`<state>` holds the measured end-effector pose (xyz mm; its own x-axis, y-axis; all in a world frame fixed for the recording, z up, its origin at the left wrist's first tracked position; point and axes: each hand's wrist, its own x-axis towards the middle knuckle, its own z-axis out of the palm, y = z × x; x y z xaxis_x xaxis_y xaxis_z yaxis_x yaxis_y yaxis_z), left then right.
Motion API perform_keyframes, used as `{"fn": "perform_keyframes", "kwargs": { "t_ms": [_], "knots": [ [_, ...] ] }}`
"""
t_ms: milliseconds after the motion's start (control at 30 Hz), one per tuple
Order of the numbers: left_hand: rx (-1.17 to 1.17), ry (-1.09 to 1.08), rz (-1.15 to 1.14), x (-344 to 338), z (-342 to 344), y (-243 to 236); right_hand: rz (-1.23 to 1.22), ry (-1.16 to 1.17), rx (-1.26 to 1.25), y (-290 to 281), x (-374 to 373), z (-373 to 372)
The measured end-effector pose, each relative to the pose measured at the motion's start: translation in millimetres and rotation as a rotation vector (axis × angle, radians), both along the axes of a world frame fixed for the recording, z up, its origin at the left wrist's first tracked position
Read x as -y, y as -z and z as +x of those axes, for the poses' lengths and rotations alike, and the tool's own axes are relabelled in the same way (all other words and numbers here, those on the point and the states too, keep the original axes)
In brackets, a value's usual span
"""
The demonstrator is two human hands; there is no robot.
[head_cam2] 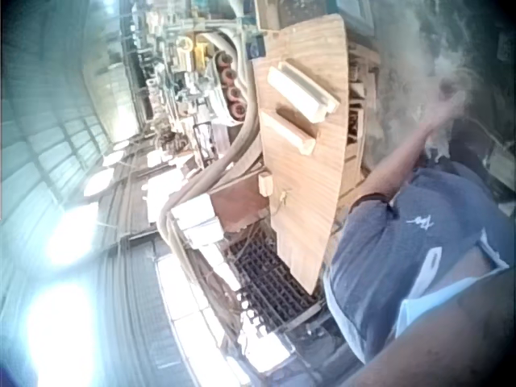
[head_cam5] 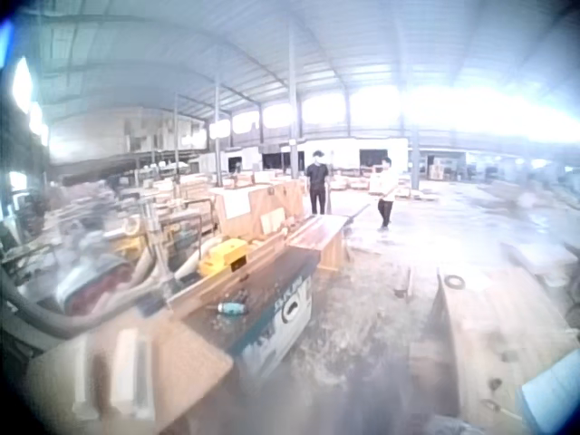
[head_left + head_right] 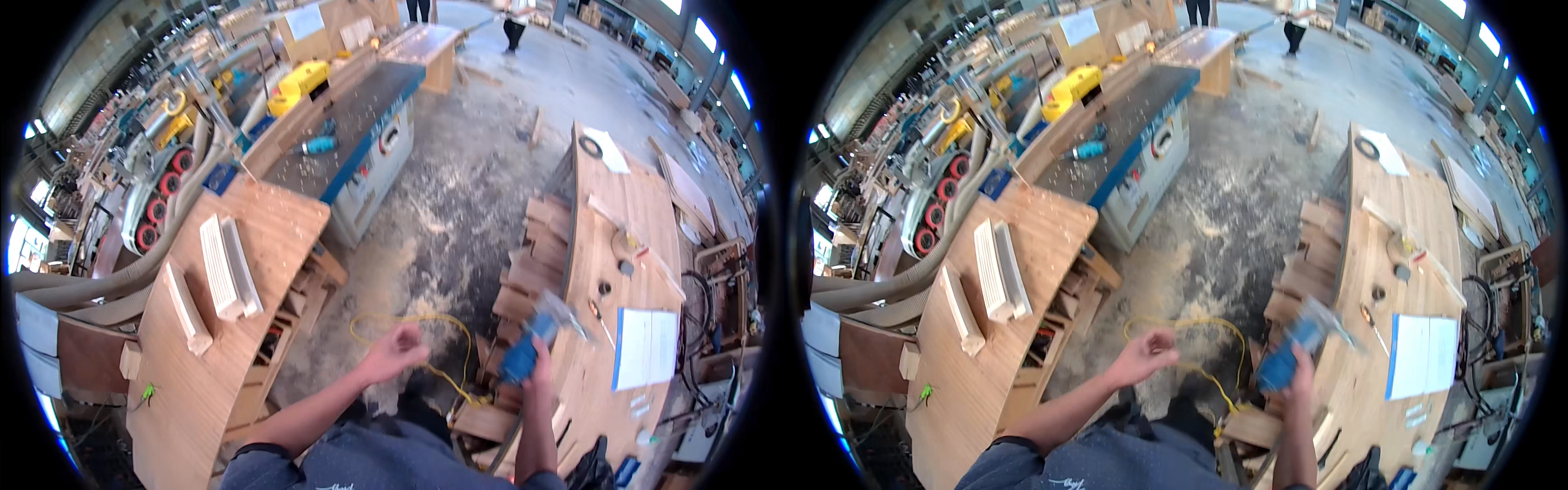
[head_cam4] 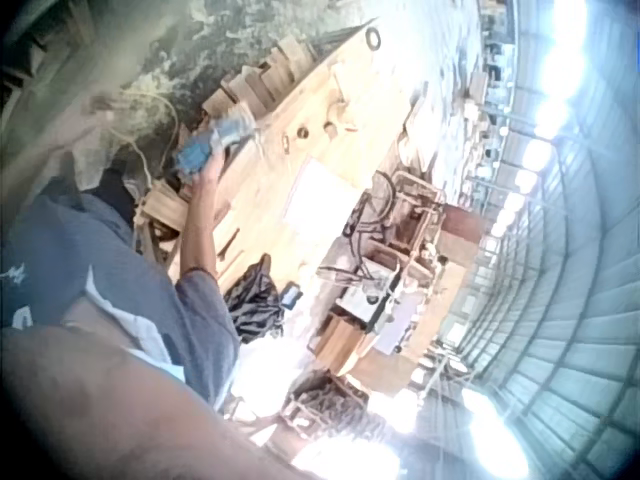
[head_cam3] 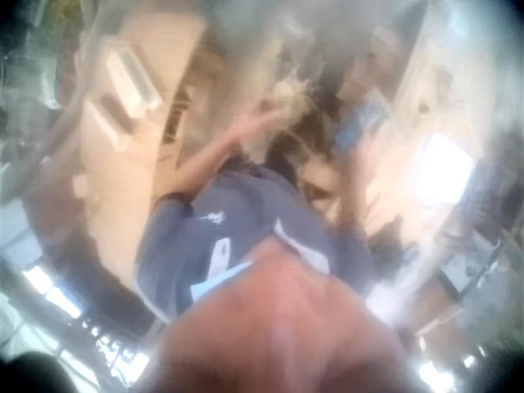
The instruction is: The person uses a handheld router to cut grooves into a stack of wooden planks on a workbench. They apply glue to the grooves and continue routing the wood pieces.
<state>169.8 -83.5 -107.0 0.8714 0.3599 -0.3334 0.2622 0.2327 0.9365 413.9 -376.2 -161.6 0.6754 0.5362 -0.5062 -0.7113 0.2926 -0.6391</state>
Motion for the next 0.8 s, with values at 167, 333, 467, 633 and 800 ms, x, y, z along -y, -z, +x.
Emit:
{"fn": "perform_keyframes", "kwargs": {
  "t_ms": [167, 333, 467, 633, 800],
  "knots": [
    [0.032, -0.159, -0.731, 10, 19, -60, 0.159, -0.492, 0.118, -76, -149, -55],
    [0.180, -0.160, -0.537, -42, -46, -108, -0.022, -0.717, 0.523, -130, -261, -119],
    [0.238, -0.298, -0.562, -88, -111, -125, -0.236, -0.810, 0.910, -132, -325, -148],
    [0.256, -0.350, -0.931, -155, -187, -129, -0.195, -0.431, 1.986, -93, -418, -213],
    [0.226, -0.370, -1.124, -221, -250, -135, -0.050, -0.299, 2.261, -68, -502, -270]
  ]
}}
